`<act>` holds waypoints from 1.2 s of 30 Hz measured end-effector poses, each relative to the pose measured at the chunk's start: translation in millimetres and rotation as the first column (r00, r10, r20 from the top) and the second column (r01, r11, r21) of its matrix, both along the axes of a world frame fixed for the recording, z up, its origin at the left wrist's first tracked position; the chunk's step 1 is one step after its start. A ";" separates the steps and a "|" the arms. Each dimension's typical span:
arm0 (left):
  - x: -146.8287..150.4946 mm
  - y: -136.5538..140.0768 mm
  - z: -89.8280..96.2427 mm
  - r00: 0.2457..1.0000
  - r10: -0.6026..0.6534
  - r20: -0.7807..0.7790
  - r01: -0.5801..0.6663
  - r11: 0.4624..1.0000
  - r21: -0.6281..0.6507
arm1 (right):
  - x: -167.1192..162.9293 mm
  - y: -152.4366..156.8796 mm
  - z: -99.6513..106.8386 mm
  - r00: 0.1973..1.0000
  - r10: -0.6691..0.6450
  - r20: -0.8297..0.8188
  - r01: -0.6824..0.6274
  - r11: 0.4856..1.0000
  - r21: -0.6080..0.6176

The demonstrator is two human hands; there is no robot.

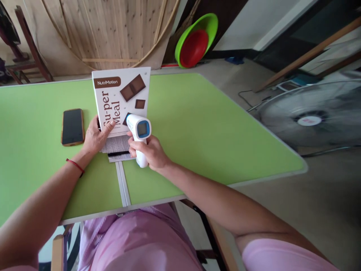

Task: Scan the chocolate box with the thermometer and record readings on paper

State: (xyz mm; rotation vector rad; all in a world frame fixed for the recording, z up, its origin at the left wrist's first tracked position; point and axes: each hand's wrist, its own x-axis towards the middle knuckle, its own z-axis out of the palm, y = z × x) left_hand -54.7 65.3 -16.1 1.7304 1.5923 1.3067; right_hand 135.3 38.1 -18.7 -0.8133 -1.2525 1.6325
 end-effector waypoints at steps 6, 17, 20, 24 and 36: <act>-0.8 0.0 0.5 0.999 -0.017 -0.038 0.018 1.000 0.013 | -5.6 2.7 2.1 1.000 0.014 0.002 -0.014 0.997 -0.081; -3.0 1.4 1.6 0.998 -0.055 -0.036 0.056 0.998 0.031 | -5.3 4.0 -3.6 0.999 0.043 0.017 -0.043 0.999 -0.005; -2.9 1.4 2.0 0.998 -0.062 -0.029 0.063 0.998 0.027 | -4.6 3.9 -2.7 0.998 0.047 0.039 -0.048 0.999 0.016; -3.3 1.8 1.5 0.998 -0.059 -0.034 0.060 0.998 0.028 | -3.9 4.4 -2.2 0.997 0.043 0.061 -0.046 0.998 0.041; -4.2 1.3 1.2 0.997 -0.067 -0.049 0.069 0.997 0.034 | -3.2 4.6 0.0 0.992 0.064 0.110 -0.070 0.996 0.053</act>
